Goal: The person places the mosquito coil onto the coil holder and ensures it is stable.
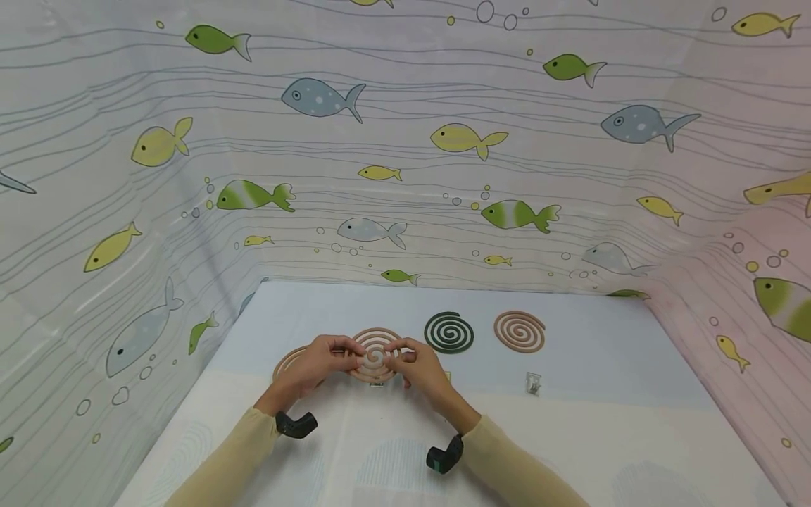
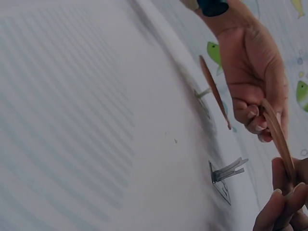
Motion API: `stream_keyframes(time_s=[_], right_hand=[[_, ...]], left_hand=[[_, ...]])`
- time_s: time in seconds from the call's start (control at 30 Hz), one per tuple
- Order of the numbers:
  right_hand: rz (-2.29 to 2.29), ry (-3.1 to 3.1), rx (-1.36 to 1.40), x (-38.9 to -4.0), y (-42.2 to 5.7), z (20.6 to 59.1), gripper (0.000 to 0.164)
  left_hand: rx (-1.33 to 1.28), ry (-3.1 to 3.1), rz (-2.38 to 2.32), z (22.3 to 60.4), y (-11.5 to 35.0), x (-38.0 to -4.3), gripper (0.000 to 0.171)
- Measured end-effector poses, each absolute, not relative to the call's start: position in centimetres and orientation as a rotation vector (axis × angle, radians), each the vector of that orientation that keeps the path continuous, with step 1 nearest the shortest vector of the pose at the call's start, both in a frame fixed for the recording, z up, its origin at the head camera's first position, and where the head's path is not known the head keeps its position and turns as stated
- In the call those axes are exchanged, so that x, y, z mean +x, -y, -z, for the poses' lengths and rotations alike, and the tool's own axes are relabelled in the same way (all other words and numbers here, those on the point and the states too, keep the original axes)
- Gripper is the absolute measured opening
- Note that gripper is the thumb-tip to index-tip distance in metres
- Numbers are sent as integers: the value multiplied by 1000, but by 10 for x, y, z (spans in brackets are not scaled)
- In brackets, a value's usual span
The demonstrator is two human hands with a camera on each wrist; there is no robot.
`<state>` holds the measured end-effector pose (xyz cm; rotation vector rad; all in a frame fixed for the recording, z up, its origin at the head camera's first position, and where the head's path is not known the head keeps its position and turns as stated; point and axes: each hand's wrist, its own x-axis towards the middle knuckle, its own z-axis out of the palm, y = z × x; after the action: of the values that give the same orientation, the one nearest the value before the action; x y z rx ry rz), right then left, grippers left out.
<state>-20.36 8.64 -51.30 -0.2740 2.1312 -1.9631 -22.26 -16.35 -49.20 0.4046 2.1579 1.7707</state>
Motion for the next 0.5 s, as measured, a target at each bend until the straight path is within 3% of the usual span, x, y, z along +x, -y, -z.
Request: stream_keyframes(time_s=[0.5], right_hand=[[1957, -2103, -279, -199, -86, 524, 31]], left_hand=[[415, -2222, -1745, 499, 159, -208, 24]])
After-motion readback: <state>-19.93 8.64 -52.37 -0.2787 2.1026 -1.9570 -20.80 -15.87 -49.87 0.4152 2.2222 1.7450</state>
